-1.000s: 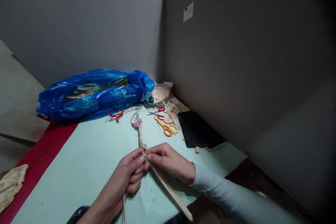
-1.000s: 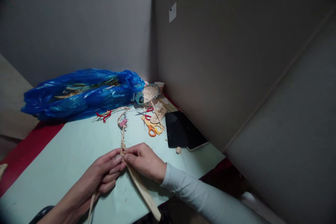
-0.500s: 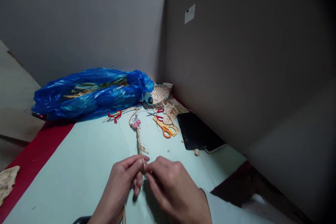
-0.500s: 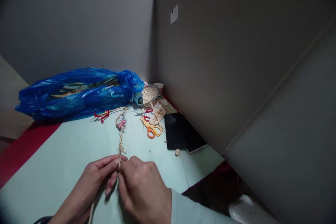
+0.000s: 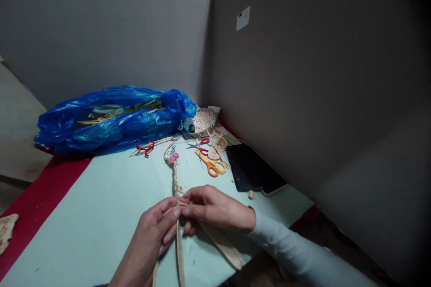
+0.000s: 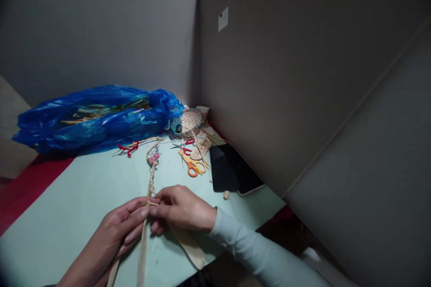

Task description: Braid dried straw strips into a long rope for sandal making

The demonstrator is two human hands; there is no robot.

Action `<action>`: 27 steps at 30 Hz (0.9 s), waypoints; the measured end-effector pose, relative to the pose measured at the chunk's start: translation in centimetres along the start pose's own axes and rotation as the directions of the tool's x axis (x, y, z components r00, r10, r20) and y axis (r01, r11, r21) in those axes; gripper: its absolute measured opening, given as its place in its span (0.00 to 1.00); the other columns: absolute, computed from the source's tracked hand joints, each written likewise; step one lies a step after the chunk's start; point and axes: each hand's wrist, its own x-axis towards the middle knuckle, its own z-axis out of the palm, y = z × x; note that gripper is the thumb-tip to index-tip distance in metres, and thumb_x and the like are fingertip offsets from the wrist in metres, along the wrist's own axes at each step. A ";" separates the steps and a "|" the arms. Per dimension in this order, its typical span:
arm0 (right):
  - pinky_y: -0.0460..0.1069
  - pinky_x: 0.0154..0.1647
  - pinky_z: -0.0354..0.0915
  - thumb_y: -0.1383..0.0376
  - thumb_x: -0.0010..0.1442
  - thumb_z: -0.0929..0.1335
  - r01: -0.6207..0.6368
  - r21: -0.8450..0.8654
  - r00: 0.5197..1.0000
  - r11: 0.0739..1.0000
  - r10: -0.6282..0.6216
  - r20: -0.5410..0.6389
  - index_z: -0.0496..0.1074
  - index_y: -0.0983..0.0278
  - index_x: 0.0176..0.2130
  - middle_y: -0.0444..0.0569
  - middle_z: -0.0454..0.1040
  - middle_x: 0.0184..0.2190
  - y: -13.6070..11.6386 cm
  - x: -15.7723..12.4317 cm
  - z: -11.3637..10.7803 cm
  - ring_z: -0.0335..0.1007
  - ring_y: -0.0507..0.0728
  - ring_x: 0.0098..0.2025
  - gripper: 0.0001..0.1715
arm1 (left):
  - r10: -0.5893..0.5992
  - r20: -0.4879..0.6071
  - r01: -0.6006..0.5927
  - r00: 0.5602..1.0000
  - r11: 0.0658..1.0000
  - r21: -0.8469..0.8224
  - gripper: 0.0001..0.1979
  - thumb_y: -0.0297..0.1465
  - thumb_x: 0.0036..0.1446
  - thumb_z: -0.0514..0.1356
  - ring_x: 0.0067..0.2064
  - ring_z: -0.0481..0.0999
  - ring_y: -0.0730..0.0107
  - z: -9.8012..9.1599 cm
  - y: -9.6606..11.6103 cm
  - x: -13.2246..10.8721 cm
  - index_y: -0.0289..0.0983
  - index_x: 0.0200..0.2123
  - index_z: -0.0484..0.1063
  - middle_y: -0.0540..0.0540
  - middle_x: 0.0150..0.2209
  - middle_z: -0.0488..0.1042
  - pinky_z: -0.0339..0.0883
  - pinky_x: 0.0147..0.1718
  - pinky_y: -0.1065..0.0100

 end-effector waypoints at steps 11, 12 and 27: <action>0.44 0.30 0.57 0.57 0.60 0.66 0.006 0.199 0.992 0.980 0.019 -0.124 0.70 0.68 0.27 0.45 0.70 0.23 1.1 1.1 1.0 0.61 0.49 0.27 0.17 | 0.121 -0.021 -0.116 0.992 0.981 0.157 0.15 0.39 0.49 0.65 0.25 0.71 0.71 -0.3 -0.8 0.0 0.40 0.34 0.64 0.52 0.24 0.77 0.60 0.26 0.72; 0.43 0.29 0.57 0.58 0.59 0.67 -0.002 0.243 0.988 0.970 0.039 -0.150 0.70 0.68 0.27 0.45 0.70 0.23 1.4 1.2 1.2 0.61 0.49 0.26 0.16 | 0.112 -0.011 -0.108 0.994 0.977 0.185 0.15 0.39 0.50 0.65 0.22 0.69 0.73 -0.4 -0.9 0.0 0.40 0.34 0.64 0.53 0.23 0.75 0.58 0.24 0.74; 0.42 0.16 0.51 0.63 0.57 0.67 -0.040 0.441 0.977 0.897 0.127 -0.169 0.72 0.69 0.29 0.46 0.74 0.24 1.5 1.0 1.9 0.54 0.45 0.16 0.11 | 0.354 0.013 -0.276 0.935 0.704 0.655 0.06 0.37 0.53 0.61 0.24 0.74 0.63 0.8 -1.2 -3.3 0.44 0.31 0.78 0.45 0.25 0.78 0.62 0.26 0.69</action>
